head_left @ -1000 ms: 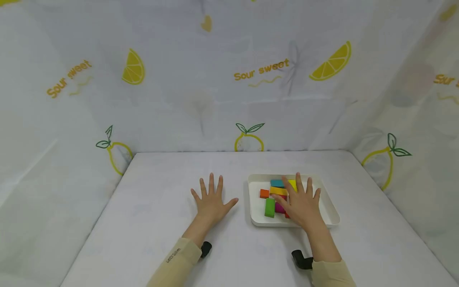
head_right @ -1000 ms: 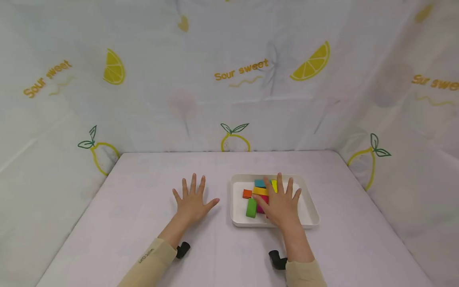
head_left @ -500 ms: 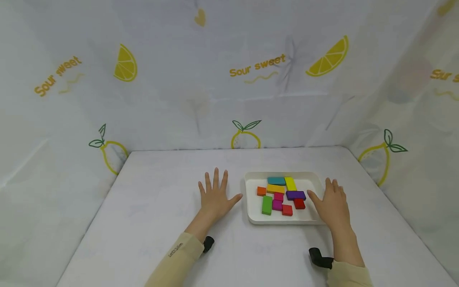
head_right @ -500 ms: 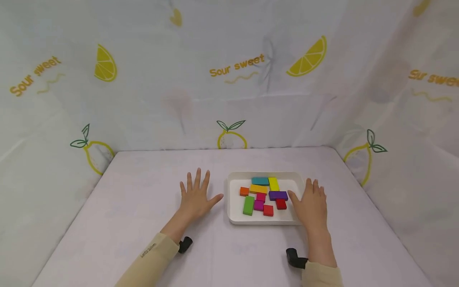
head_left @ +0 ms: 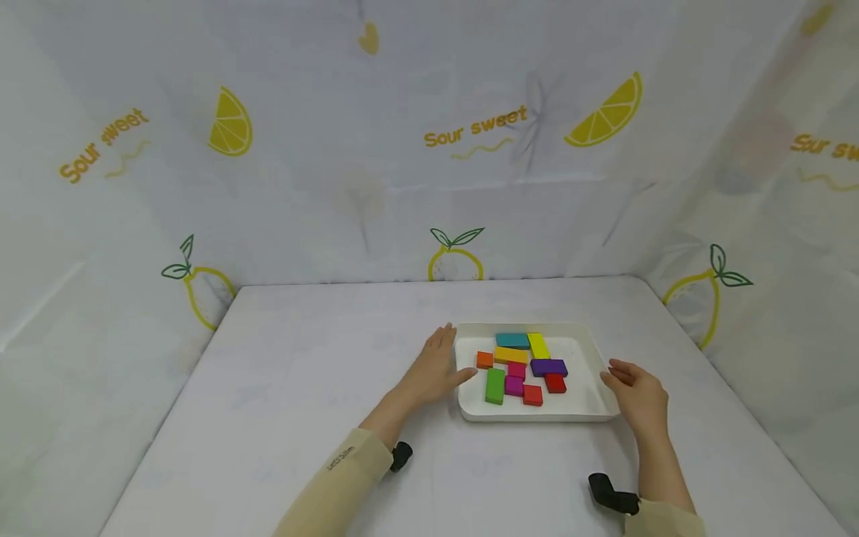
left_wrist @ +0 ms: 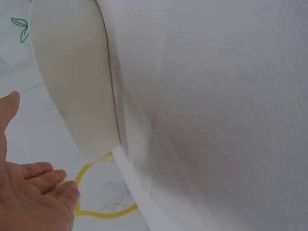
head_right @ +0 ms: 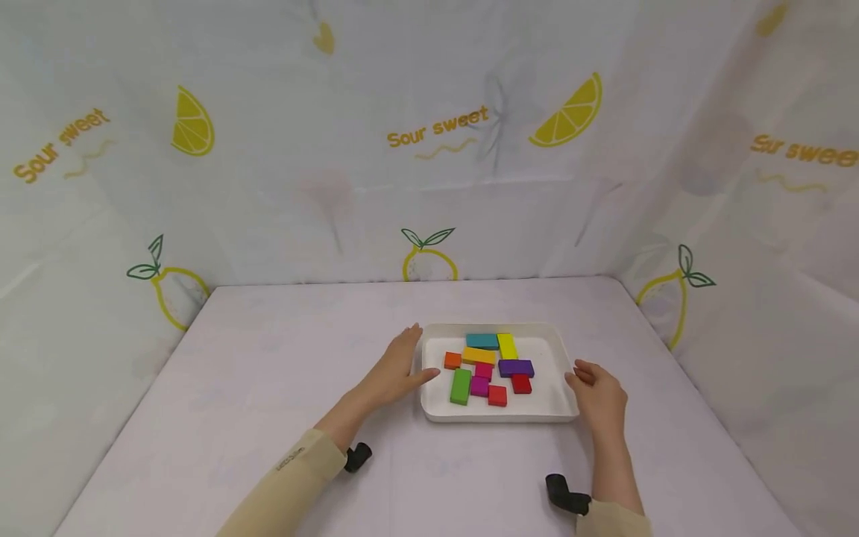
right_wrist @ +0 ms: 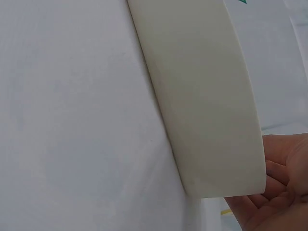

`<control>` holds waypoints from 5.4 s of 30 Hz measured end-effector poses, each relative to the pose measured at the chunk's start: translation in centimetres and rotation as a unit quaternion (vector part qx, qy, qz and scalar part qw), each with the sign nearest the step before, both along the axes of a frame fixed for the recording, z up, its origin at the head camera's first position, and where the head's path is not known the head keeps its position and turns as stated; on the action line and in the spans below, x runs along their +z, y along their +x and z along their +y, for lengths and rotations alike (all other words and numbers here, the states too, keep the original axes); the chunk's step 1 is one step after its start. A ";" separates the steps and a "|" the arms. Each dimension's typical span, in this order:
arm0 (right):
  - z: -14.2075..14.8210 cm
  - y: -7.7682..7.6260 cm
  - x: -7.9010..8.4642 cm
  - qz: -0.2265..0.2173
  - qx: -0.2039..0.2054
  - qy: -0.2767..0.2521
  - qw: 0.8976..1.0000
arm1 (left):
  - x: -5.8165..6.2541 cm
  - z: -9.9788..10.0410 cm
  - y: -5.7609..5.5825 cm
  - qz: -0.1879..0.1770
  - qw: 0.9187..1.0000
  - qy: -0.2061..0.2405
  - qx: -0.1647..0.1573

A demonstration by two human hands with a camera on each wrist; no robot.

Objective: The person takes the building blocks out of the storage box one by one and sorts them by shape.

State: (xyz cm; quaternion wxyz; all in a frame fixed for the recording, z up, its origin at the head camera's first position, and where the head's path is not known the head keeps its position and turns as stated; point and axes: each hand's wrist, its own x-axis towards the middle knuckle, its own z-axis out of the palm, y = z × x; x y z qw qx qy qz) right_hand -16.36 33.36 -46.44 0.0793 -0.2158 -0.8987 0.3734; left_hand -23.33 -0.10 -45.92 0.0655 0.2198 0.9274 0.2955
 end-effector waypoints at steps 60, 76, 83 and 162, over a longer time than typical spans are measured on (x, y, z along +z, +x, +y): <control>0.0 0.0 -1.0 0.019 -0.055 -0.015 0.998 | -1.6 5.0 -5.2 -0.009 0.991 0.043 -0.128; -0.2 0.1 -0.9 0.016 -0.058 -0.007 0.998 | -1.4 4.8 -5.3 -0.001 0.991 0.018 -0.132; -0.1 0.1 -0.9 0.017 -0.055 -0.007 0.998 | -1.6 4.9 -5.3 0.011 0.991 0.030 -0.130; 0.5 0.2 -1.3 0.037 -0.046 -0.010 0.998 | -2.8 -5.5 -5.7 -0.028 0.993 0.095 -0.059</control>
